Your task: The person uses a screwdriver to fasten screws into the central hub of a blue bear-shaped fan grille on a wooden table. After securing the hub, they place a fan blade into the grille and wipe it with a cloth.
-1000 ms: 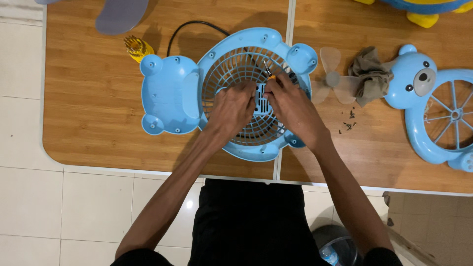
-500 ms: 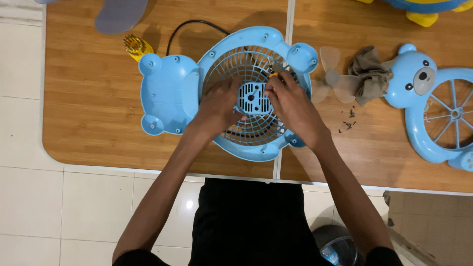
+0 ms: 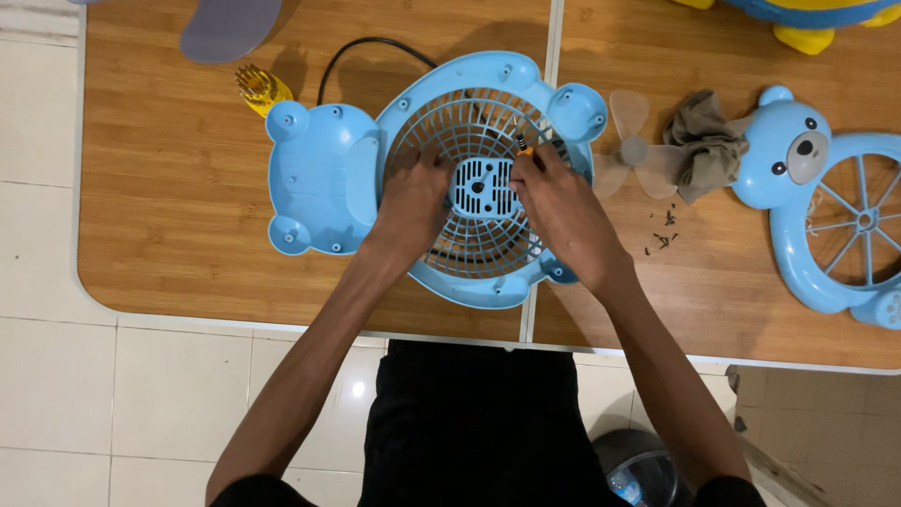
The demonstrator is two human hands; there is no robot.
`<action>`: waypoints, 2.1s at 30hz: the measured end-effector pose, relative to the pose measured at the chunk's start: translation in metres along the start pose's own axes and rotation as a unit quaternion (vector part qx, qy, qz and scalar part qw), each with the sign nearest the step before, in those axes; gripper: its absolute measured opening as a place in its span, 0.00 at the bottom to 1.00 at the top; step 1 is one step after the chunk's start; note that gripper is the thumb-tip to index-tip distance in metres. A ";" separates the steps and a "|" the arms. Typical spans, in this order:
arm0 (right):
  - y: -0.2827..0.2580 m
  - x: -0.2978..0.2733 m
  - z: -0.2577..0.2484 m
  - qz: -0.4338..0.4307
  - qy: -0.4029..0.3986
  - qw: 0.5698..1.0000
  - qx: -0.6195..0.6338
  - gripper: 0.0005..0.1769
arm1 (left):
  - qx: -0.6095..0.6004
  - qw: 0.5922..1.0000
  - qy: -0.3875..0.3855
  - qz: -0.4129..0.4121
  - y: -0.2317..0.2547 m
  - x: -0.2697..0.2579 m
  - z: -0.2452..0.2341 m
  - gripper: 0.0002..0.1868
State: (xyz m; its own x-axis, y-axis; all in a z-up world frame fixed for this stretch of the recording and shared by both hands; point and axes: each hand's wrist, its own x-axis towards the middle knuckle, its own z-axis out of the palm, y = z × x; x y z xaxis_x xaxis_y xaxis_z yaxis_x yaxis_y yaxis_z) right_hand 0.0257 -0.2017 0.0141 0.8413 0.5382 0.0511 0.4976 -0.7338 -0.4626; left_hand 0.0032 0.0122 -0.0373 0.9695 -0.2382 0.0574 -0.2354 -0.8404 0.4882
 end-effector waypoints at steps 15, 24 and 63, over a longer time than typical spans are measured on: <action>-0.022 0.014 -0.007 -0.024 0.060 0.996 0.064 0.08 | 0.026 0.999 -0.039 -0.026 0.006 -0.002 -0.015 0.23; -0.043 0.044 0.007 -0.157 0.066 0.985 0.015 0.10 | 0.220 0.967 0.121 0.043 -0.004 -0.028 -0.077 0.17; -0.046 0.090 0.029 -0.160 -0.094 0.981 0.062 0.10 | -0.163 0.963 0.215 -0.032 -0.027 -0.035 -0.071 0.14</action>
State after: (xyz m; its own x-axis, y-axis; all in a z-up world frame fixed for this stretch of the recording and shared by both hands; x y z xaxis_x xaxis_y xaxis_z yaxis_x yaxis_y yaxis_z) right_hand 0.0723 -0.1075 0.0139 0.5870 0.8078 0.0528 0.6906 -0.4657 -0.5533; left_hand -0.0195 0.0782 0.0090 0.9364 0.0902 0.3392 -0.2090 -0.6331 0.7454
